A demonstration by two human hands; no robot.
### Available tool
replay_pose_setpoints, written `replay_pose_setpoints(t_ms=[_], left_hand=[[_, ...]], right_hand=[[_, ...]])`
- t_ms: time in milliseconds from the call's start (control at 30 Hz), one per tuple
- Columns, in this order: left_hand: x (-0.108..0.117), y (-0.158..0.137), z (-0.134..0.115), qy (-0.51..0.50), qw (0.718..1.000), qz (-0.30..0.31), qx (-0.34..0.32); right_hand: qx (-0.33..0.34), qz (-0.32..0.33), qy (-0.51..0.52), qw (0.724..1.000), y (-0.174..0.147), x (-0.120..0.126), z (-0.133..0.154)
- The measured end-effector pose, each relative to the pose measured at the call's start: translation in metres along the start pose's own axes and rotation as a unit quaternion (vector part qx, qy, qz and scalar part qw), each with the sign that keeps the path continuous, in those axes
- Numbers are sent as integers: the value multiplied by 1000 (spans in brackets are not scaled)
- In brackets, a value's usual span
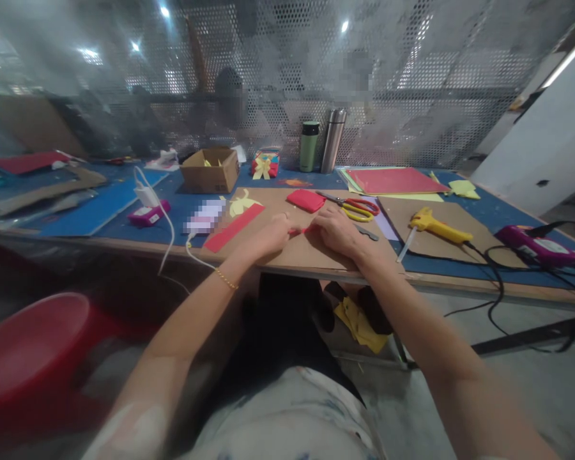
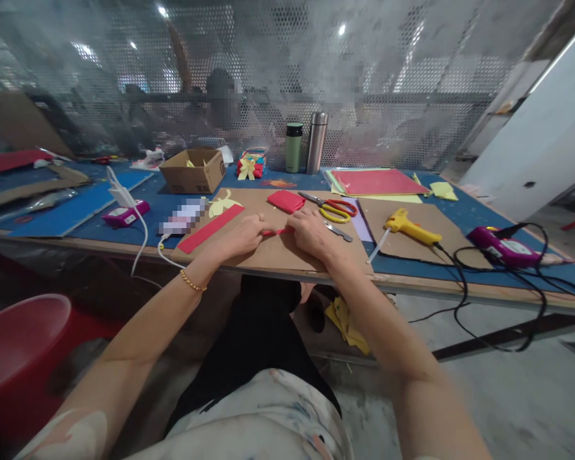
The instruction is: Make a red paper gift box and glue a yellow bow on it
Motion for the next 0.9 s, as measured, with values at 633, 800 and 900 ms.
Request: replay_pose_setpoints(t_ms=[633, 800, 900], left_hand=[[16, -16, 1, 83, 996, -11, 6], [36, -6, 18, 42, 995, -87, -10], [52, 3, 30, 21, 986, -164, 12]], right_hand=[[10, -27, 20, 999, 4, 1, 0], [-1, -27, -2, 1000, 22, 13, -1], [31, 39, -11, 999, 36, 16, 9]])
Point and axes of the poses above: each hand's wrist, its own y-axis towards the middle knuckle, its own x-axis out of the back of the hand, z = x × y, the point moved 1 cm from there along y, towards the middle knuckle, and after that the axes turned 6 degrees about x, right-handed, at the moved point
